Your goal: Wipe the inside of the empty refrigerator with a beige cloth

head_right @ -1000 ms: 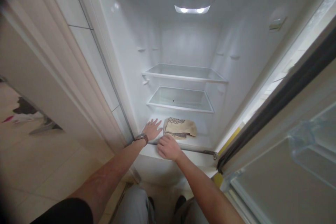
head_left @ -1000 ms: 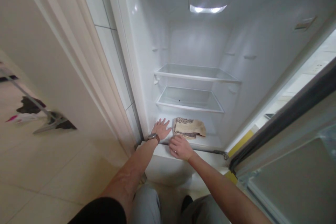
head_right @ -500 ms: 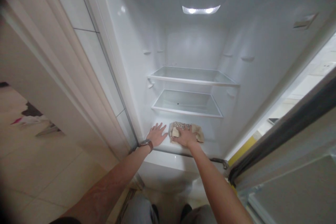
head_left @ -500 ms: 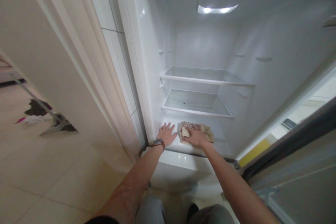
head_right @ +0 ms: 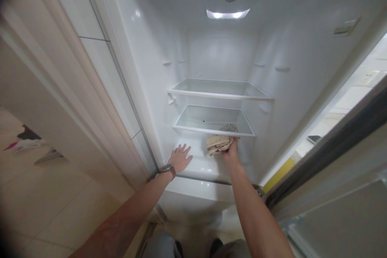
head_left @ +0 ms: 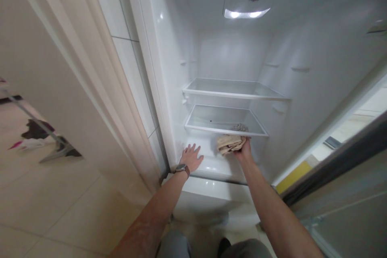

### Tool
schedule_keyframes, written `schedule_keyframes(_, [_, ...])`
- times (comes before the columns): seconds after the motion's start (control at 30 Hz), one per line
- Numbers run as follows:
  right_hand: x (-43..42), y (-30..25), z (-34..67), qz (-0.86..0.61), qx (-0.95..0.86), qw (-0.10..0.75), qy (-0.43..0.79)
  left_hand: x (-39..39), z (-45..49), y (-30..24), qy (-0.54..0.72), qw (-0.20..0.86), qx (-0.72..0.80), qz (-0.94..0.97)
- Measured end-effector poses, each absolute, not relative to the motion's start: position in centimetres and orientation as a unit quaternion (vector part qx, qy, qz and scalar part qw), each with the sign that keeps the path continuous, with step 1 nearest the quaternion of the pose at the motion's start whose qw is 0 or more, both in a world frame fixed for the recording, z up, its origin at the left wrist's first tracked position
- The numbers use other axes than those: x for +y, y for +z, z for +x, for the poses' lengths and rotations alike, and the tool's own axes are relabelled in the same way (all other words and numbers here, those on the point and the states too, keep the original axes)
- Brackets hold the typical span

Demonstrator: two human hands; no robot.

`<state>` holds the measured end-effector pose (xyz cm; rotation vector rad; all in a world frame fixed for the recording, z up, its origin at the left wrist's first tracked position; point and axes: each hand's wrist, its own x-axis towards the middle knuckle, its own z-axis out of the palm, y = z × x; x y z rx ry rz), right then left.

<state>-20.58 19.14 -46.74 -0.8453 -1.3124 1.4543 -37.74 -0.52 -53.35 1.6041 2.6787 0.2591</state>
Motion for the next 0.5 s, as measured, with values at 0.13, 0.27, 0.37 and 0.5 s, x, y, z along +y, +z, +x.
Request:
schedule_keyframes(0.13, [18.6,-45.3,-21.1,-0.208,-0.375,0.506,0.749,-0.5,-37.7,-53.3,0.082,0.008,0.855,0.513])
schedule_keyframes(0.27, [17.5,-44.8,-23.4,-0.120,-0.236,0.490,0.830,-0.6,-37.7,-53.3,0.085,0.009,0.855,0.512])
schedule_keyframes(0.37, [16.0,-44.6,-27.4,-0.094,-0.195,0.456,0.863,-0.6,-37.7,-53.4,0.083,0.010,0.855,0.512])
schedule_keyframes(0.5, [13.0,-44.2,-34.3,-0.066,-0.160,0.384,0.907,-0.8,-37.7,-53.4,0.085,-0.012,0.848,0.522])
